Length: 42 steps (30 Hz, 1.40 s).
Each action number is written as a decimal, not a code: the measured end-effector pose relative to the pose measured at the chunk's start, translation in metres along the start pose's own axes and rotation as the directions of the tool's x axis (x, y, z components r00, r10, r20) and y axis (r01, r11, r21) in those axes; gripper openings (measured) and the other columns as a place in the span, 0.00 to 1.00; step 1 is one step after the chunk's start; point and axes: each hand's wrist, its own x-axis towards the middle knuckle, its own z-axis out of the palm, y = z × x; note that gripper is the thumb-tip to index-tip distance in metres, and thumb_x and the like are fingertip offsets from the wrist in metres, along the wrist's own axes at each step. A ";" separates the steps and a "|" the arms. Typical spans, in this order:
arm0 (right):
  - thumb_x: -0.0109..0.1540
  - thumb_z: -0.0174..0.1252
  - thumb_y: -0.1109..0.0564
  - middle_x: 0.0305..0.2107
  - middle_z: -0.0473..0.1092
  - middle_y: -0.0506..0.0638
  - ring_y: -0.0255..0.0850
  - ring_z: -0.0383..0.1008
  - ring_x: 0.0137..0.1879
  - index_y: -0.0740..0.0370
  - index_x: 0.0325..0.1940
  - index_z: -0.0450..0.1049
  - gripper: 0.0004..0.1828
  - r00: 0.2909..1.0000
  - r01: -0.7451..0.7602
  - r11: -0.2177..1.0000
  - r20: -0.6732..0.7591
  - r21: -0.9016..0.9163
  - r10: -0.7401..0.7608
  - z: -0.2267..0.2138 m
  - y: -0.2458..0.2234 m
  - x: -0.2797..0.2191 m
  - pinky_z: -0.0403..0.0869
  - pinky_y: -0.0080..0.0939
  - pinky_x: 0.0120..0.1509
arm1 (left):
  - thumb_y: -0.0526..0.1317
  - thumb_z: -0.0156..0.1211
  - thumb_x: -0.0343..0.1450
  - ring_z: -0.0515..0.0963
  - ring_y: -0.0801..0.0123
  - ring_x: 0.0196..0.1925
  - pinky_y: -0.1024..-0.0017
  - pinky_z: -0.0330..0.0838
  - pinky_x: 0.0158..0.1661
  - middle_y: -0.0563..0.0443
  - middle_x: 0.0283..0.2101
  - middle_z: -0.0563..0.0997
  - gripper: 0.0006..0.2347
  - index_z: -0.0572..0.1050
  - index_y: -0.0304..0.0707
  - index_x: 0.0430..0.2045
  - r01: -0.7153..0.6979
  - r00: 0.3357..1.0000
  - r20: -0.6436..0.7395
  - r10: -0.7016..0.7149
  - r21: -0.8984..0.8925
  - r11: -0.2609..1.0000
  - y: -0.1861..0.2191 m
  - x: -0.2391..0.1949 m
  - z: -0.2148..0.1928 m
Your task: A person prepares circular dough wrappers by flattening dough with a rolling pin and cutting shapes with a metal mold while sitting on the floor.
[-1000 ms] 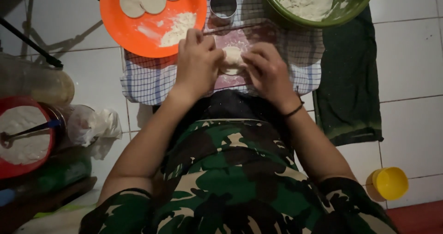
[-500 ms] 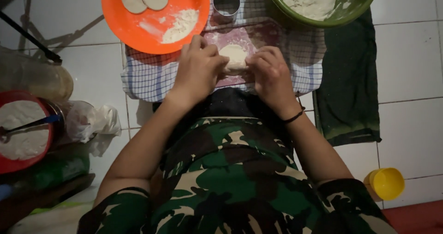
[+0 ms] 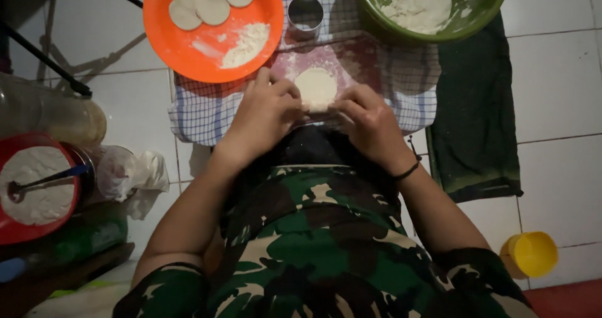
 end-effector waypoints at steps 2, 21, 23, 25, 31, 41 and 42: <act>0.60 0.67 0.65 0.39 0.75 0.56 0.57 0.77 0.46 0.61 0.43 0.81 0.08 0.999 0.048 0.999 -0.009 -0.015 -0.049 -0.004 0.000 0.005 0.76 0.55 0.49 | 0.38 0.75 0.63 0.71 0.54 0.45 0.63 0.70 0.41 0.55 0.35 0.80 0.04 0.83 0.49 0.25 0.020 0.998 -0.050 -0.028 -0.152 0.988 -0.008 0.004 -0.005; 0.64 0.71 0.62 0.32 0.73 0.60 0.61 0.76 0.39 0.65 0.55 0.78 0.16 0.910 -0.278 0.955 -0.346 -0.098 0.230 -0.006 0.049 -0.001 0.74 0.56 0.44 | 0.42 0.74 0.64 0.67 0.44 0.54 0.56 0.69 0.44 0.41 0.51 0.72 0.16 0.79 0.31 0.39 0.082 0.996 0.013 -0.086 0.192 0.978 0.010 0.044 0.029; 0.64 0.72 0.61 0.31 0.71 0.58 0.60 0.76 0.38 0.63 0.57 0.77 0.18 0.907 -0.278 0.956 -0.355 -0.098 0.227 0.003 0.056 -0.008 0.74 0.56 0.45 | 0.44 0.73 0.65 0.67 0.44 0.54 0.54 0.69 0.45 0.42 0.47 0.73 0.15 0.77 0.35 0.38 0.112 0.991 0.051 -0.123 0.175 0.978 0.004 0.047 0.033; 0.63 0.72 0.61 0.30 0.70 0.56 0.58 0.75 0.37 0.60 0.58 0.77 0.20 0.904 -0.279 0.955 -0.362 -0.098 0.226 0.008 0.061 -0.013 0.74 0.55 0.45 | 0.45 0.71 0.66 0.67 0.44 0.55 0.53 0.68 0.47 0.44 0.43 0.74 0.13 0.76 0.39 0.36 0.145 0.983 0.093 -0.161 0.159 0.977 0.001 0.051 0.033; 0.64 0.69 0.60 0.30 0.69 0.57 0.60 0.73 0.36 0.55 0.61 0.76 0.21 0.911 -0.295 0.955 -0.316 -0.045 0.266 0.008 0.051 -0.013 0.73 0.58 0.45 | 0.44 0.74 0.64 0.66 0.45 0.55 0.52 0.69 0.49 0.46 0.40 0.77 0.12 0.80 0.41 0.36 0.211 0.963 0.153 -0.221 0.076 0.974 -0.015 0.059 0.043; 0.61 0.72 0.59 0.28 0.68 0.53 0.57 0.73 0.37 0.53 0.59 0.79 0.22 0.909 -0.294 0.952 -0.333 -0.090 0.249 0.011 0.054 -0.014 0.73 0.54 0.47 | 0.43 0.71 0.65 0.73 0.42 0.50 0.53 0.74 0.45 0.41 0.38 0.80 0.10 0.81 0.41 0.35 0.071 0.963 0.252 -0.099 0.119 0.990 -0.018 0.064 0.033; 0.62 0.72 0.58 0.29 0.68 0.52 0.56 0.73 0.37 0.52 0.60 0.79 0.21 0.909 -0.293 0.951 -0.337 -0.101 0.244 0.012 0.055 -0.014 0.73 0.53 0.47 | 0.43 0.72 0.64 0.74 0.41 0.49 0.51 0.74 0.45 0.39 0.38 0.79 0.12 0.81 0.40 0.37 0.071 0.969 0.230 -0.090 0.089 0.993 -0.013 0.063 0.029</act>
